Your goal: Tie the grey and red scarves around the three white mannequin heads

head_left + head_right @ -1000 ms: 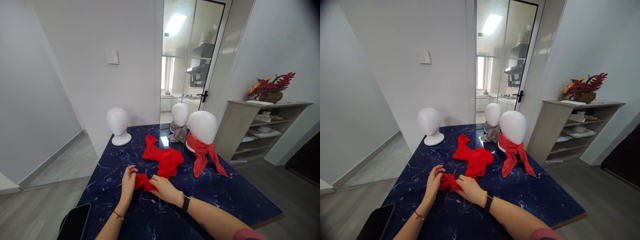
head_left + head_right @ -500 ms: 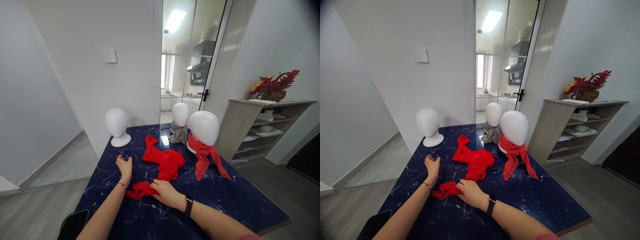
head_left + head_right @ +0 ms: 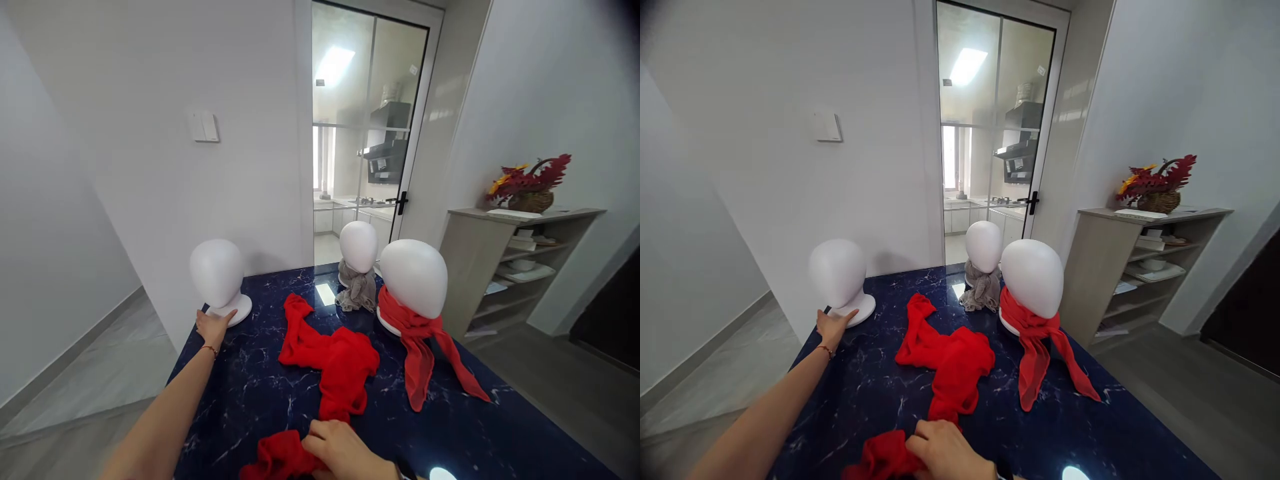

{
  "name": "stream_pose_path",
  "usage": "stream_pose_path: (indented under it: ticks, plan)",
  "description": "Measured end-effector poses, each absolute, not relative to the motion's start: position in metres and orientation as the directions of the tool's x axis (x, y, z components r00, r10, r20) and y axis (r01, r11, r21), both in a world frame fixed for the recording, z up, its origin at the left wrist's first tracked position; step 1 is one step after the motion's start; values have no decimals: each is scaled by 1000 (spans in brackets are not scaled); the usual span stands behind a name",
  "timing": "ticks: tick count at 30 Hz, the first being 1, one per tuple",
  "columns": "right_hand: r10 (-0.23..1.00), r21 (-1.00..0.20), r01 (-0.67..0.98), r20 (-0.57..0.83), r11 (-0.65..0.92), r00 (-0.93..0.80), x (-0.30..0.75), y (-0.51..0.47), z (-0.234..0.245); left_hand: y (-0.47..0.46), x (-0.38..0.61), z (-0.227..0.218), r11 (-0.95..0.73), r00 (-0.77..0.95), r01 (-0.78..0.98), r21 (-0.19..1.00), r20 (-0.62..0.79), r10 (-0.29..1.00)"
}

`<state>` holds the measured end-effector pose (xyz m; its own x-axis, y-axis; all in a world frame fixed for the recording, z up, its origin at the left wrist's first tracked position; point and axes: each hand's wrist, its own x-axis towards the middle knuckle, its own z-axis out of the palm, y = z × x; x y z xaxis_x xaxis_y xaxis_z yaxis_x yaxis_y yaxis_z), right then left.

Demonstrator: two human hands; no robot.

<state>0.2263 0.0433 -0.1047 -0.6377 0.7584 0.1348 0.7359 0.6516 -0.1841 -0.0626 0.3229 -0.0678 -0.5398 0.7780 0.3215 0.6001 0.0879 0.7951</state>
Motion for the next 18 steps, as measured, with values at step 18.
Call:
stream_pose_path:
  ticks: [18]
  plan:
    - [782,-312,723,128,616,-610,228,35,-88,311,-32,-49,-124,-467,615,778,487,738]
